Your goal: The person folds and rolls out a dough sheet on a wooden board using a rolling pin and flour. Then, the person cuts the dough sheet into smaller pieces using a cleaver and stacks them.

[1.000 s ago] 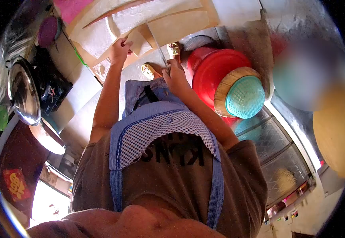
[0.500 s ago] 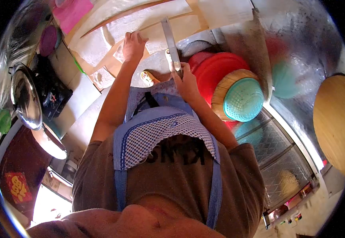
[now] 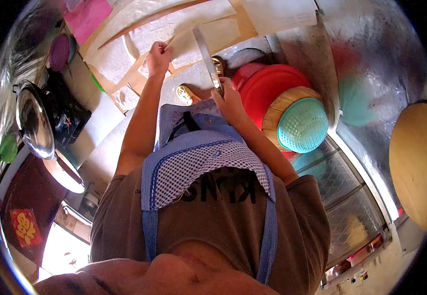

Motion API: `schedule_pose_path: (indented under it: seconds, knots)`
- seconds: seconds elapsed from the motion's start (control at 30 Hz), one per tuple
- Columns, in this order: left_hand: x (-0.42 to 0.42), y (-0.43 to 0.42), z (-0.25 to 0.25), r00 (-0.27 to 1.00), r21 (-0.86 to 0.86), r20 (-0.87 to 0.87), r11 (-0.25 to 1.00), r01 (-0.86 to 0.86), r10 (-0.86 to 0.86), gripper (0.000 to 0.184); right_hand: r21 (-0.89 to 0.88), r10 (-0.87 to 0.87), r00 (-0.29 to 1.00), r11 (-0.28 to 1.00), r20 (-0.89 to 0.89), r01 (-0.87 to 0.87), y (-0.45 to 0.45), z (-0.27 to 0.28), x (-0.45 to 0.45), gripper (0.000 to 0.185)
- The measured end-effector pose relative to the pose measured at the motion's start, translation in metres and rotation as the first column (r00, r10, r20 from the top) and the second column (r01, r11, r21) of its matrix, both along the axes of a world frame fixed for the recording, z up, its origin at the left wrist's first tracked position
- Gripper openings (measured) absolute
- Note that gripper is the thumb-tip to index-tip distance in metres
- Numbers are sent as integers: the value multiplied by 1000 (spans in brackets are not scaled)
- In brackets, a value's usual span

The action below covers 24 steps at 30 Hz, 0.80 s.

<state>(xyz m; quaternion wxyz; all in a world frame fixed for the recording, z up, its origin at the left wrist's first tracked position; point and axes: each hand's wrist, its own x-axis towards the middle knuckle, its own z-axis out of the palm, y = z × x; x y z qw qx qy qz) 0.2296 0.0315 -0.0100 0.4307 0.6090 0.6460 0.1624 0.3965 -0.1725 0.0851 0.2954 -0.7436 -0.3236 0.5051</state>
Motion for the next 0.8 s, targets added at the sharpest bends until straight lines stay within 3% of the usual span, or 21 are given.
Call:
schedule_pose_path:
  seconds: [0.17, 0.33, 0.63, 0.7, 0.8]
  knots:
    - [-7, -6, 17, 990, -173, 82, 980, -103, 119, 25, 44, 66, 997, 997, 48, -69, 8, 3, -5, 40]
    - [-5, -5, 22, 992, -189, 62, 977, -100, 114, 26, 106, 129, 980, 984, 149, -145, 11, -7, -10, 38]
    - [-7, -6, 22, 991, -195, 90, 977, -81, 100, 26, -14, 168, 979, 986, 115, -167, 20, -2, -21, 37]
    - [-8, -7, 20, 992, -196, 86, 978, -72, 90, 26, 65, 171, 956, 979, 237, -191, 20, -11, -25, 35]
    - [-9, -9, 19, 983, -192, 148, 978, -82, 112, 28, -21, 158, 973, 987, 167, -156, 15, -15, -31, 33]
